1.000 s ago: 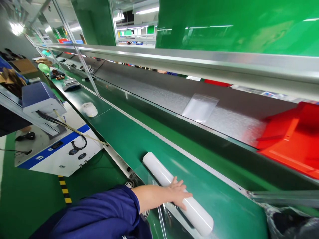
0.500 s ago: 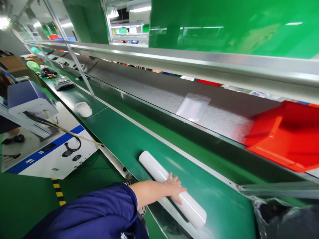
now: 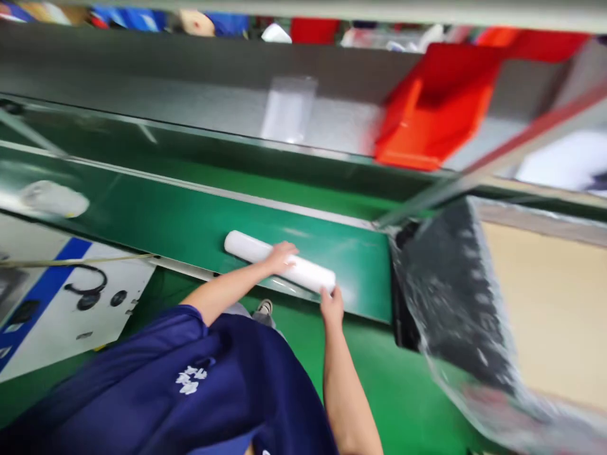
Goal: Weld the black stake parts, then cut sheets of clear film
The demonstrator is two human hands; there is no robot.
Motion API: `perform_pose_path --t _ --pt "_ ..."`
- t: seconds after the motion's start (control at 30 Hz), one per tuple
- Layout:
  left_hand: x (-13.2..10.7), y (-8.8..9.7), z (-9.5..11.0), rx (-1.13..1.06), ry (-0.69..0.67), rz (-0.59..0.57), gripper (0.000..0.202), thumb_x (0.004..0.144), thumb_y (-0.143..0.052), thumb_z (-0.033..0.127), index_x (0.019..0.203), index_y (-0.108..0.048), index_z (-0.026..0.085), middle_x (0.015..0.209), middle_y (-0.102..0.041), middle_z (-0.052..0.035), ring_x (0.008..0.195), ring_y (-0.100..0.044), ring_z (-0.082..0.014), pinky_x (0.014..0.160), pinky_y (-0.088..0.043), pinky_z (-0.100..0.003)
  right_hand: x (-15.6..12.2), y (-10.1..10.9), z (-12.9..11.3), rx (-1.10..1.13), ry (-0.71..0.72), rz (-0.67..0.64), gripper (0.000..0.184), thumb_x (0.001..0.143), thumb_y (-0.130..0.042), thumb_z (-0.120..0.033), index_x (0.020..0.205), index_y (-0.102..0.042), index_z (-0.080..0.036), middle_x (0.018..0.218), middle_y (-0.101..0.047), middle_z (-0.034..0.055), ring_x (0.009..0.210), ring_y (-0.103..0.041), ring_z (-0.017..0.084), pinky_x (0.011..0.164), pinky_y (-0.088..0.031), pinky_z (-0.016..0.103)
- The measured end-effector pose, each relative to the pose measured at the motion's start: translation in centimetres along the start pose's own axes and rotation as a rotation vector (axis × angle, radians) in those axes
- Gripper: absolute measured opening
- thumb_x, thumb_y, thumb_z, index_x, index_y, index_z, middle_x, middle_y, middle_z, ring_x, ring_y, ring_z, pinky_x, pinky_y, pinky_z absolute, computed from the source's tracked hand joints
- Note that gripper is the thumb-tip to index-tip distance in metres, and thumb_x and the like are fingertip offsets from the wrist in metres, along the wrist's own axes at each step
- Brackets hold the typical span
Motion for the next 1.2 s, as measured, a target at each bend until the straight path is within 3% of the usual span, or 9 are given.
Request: perform_pose_path --t 0.13,0.2,0.23,0.33,0.4,0.57,0.83,1.03,1.2 --pt "-1.8 0.1 -2.8 -0.024 0.112 0.063 0.041 0.101 -0.042 0.028 0.139 -0.054 0.018 0.147 -0.048 -0.0157 0.132 -0.046 -0.0302 0.116 -0.032 -0.057 0.4 1.8 1.7 0.214 -0.125 0.056 0.043 0.074 -0.063 -0.051 0.098 -0.067 -0.016 0.095 -0.071 0.0114 0.091 -0.063 0.027 0.081 -0.049 0.037" --pt "-4.6 0.3 -5.0 0.084 0.337 0.192 0.044 0.101 -0.032 0.021 0.134 -0.059 0.015 0.139 -0.054 -0.0163 0.129 -0.046 -0.0294 0.116 -0.032 -0.052 1.3 1.5 1.7 0.303 -0.187 0.087 0.038 0.07 -0.066 -0.053 0.084 -0.065 -0.018 0.079 -0.068 0.005 0.081 -0.06 0.022 0.073 -0.047 0.032" --pt "-6.1 -0.3 -5.5 0.152 0.401 0.177 0.044 0.1 -0.032 0.022 0.131 -0.062 0.014 0.134 -0.058 -0.0161 0.128 -0.047 -0.0293 0.115 -0.034 -0.05 1.6 1.3 1.7 0.345 -0.226 0.095 0.036 0.068 -0.069 -0.053 0.077 -0.063 -0.019 0.072 -0.065 0.0019 0.076 -0.058 0.02 0.069 -0.046 0.029" --pt "-8.9 -4.8 -4.1 0.212 0.243 -0.094 0.046 0.1 -0.033 0.027 0.133 -0.063 0.018 0.14 -0.057 -0.013 0.135 -0.043 -0.0277 0.118 -0.03 -0.045 2.0 0.9 1.9 0.454 -0.313 0.083 0.036 0.063 -0.076 -0.05 0.068 -0.057 -0.02 0.061 -0.057 -0.0039 0.064 -0.051 0.014 0.059 -0.041 0.023" --pt "-9.4 -8.0 -2.7 0.223 0.185 -0.194 0.051 0.098 -0.036 0.031 0.145 -0.053 0.02 0.157 -0.043 -0.0109 0.148 -0.027 -0.0299 0.123 -0.018 -0.05 2.3 0.7 2.1 0.503 -0.345 0.065 0.039 0.062 -0.078 -0.05 0.068 -0.054 -0.02 0.059 -0.056 -0.0053 0.06 -0.051 0.013 0.057 -0.042 0.022" --pt "-8.6 -12.2 -3.0 0.223 0.322 -0.305 0.066 0.096 -0.041 0.043 0.159 -0.031 0.026 0.171 -0.008 -0.0065 0.156 0.002 -0.0375 0.12 0.002 -0.067 3.9 0.1 1.7 0.622 -0.394 0.074 0.042 0.064 -0.079 -0.05 0.07 -0.048 -0.022 0.061 -0.059 -0.0061 0.059 -0.054 0.011 0.056 -0.044 0.021" --pt "-9.1 -13.5 -4.4 0.196 0.342 -0.369 0.069 0.097 -0.044 0.048 0.161 -0.024 0.03 0.171 -0.001 -0.0064 0.156 0.006 -0.0357 0.12 0.007 -0.066 6.5 0.1 1.2 0.679 -0.427 0.002 0.039 0.068 -0.083 -0.042 0.075 -0.051 -0.021 0.067 -0.061 -0.0068 0.062 -0.056 0.009 0.06 -0.046 0.02" --pt "-9.0 -13.2 -4.3 0.168 0.335 -0.408 0.072 0.096 -0.047 0.046 0.161 -0.023 0.029 0.171 0.001 -0.0079 0.156 0.006 -0.037 0.12 0.005 -0.066 8.8 1.2 1.2 0.565 -0.515 -0.121 0.041 0.066 -0.089 -0.038 0.071 -0.053 -0.019 0.061 -0.059 -0.0038 0.052 -0.05 0.01 0.045 -0.039 0.022" --pt "-9.0 -13.7 -4.3 0.152 0.353 -0.403 0.077 0.092 -0.053 0.045 0.161 -0.021 0.031 0.171 0.005 -0.0063 0.155 0.01 -0.0383 0.119 0.006 -0.066 10.5 0.8 0.9 0.497 -0.582 -0.057 0.033 0.074 -0.084 -0.027 0.07 -0.052 -0.021 0.058 -0.057 -0.0041 0.049 -0.048 0.01 0.041 -0.036 0.022"
Point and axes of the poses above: each hand's wrist, its own x-axis towards the middle knuckle, its own y-axis out of the back of the hand, z = x × y, the point moved 4 cm from there along x, towards the middle knuckle
